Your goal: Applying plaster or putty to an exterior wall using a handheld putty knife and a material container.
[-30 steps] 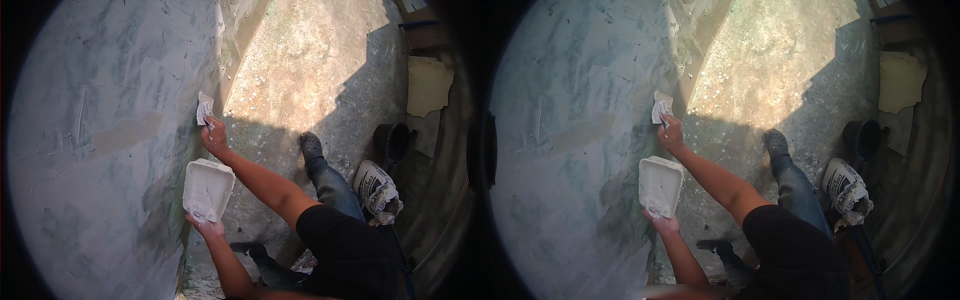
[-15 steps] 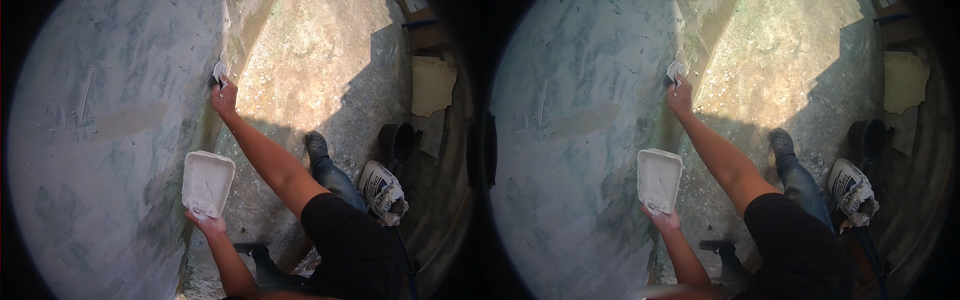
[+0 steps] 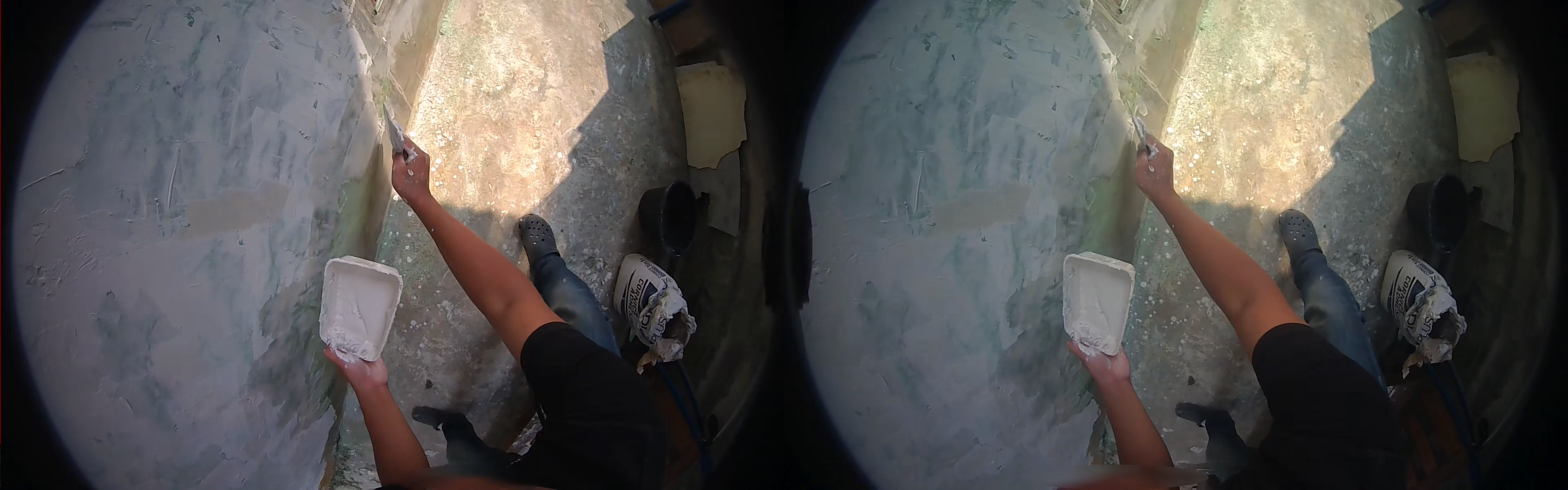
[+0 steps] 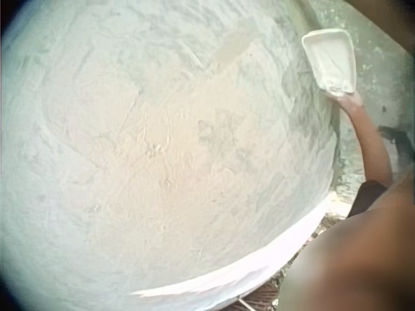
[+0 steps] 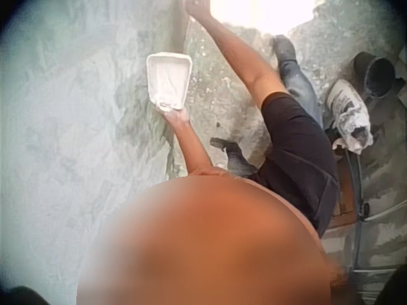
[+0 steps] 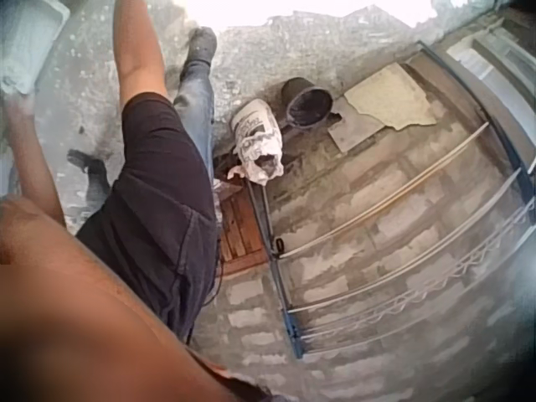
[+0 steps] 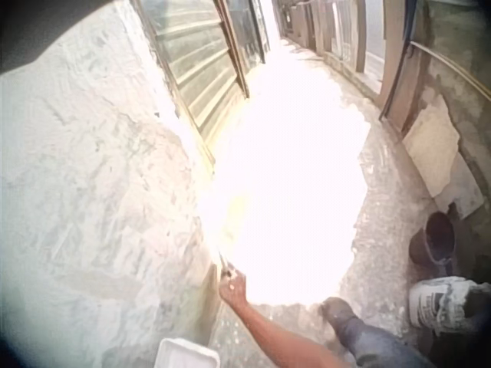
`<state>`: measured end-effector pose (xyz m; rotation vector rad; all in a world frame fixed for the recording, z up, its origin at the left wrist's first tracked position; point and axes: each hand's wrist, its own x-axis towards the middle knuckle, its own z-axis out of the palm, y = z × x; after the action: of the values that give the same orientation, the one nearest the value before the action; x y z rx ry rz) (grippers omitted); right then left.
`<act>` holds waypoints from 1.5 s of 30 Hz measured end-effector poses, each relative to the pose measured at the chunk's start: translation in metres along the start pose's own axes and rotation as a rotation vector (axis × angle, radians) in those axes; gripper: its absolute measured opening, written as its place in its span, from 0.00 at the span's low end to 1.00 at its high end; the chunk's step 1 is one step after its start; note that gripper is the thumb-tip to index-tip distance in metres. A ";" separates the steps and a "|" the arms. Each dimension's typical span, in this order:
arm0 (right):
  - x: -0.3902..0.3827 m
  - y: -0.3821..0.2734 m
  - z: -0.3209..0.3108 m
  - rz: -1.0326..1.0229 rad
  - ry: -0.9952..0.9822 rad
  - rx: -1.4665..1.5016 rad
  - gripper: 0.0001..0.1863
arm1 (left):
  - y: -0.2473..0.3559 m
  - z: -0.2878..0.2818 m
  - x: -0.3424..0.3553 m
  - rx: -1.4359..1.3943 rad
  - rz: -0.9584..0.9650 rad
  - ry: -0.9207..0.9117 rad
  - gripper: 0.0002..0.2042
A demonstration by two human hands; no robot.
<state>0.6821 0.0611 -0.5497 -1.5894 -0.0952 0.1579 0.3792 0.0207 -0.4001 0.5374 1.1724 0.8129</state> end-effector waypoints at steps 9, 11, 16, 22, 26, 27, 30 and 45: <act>-0.045 -0.001 0.046 -0.290 0.054 -0.043 0.17 | -0.007 -0.045 -0.005 -0.082 -0.031 0.039 0.31; -0.121 -0.005 0.047 -0.405 0.106 -0.055 0.12 | 0.005 -0.059 -0.007 -0.084 -0.021 0.038 0.30; -0.179 0.030 0.007 -0.429 -0.192 -0.012 0.14 | 0.027 -0.042 -0.002 -0.063 -0.024 -0.001 0.30; -0.095 -0.027 0.022 0.180 -0.042 0.056 0.13 | 0.060 -0.033 -0.017 0.055 0.070 0.039 0.29; -0.021 0.001 0.036 0.065 0.187 0.103 0.15 | 0.027 -0.035 -0.031 0.001 -0.038 0.049 0.29; -0.014 0.006 0.045 -0.170 0.234 -0.084 0.15 | 0.020 -0.035 -0.028 -0.011 -0.078 0.030 0.29; -0.054 -0.008 0.073 -0.293 -0.015 -0.149 0.16 | 0.019 -0.048 -0.017 -0.029 -0.013 0.016 0.30; 0.069 0.050 -0.001 0.042 0.109 0.087 0.16 | -0.030 -0.006 0.009 -0.111 -0.047 -0.025 0.30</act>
<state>0.7487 0.0696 -0.6026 -1.5109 0.0294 0.1066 0.3832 0.0092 -0.4290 0.4264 1.1060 0.8237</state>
